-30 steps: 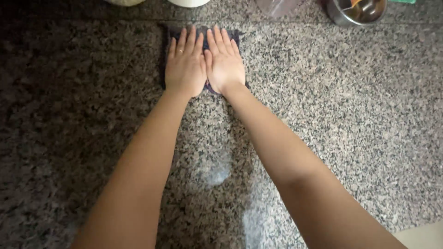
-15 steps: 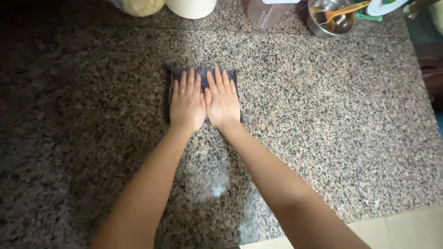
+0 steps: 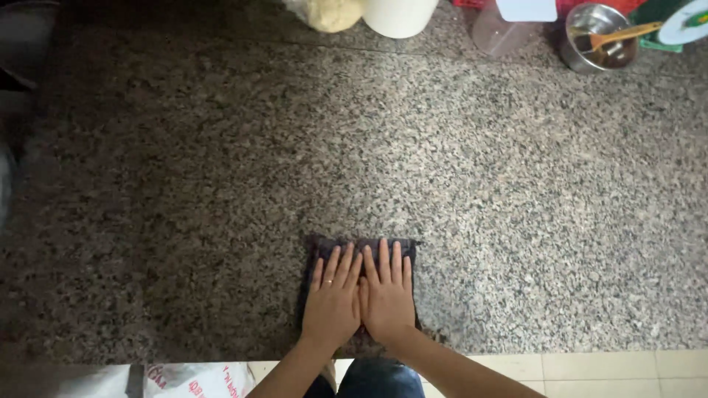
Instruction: The recorder wrings out a cleaning cloth in the sink, wipes down a granite countertop, and then rinses the cloth again.
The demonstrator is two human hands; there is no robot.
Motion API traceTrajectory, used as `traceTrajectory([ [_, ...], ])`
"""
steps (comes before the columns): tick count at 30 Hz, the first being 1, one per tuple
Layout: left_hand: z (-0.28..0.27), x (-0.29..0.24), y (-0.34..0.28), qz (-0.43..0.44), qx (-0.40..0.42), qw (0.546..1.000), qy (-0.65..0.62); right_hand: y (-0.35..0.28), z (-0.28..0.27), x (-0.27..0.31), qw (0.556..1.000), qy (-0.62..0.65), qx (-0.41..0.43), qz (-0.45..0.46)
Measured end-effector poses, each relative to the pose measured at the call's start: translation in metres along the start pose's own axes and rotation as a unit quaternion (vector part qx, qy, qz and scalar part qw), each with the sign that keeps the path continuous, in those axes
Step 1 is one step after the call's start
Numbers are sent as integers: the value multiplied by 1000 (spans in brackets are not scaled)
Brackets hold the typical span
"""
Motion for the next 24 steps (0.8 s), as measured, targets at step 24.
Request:
traceTrajectory([
  [24,6,83,383,-17,-76,997,28,349,8,-172,999,-32,-10,3],
])
Point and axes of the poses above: each hand's wrist, its own y-axis towards the middle knuckle, its own z-axis out of the palm, x = y × z, the point moved 5 cm from there along y, towards the middle knuckle, and after that the axes turned 11 degrees about -z, right-handed, at the moved point
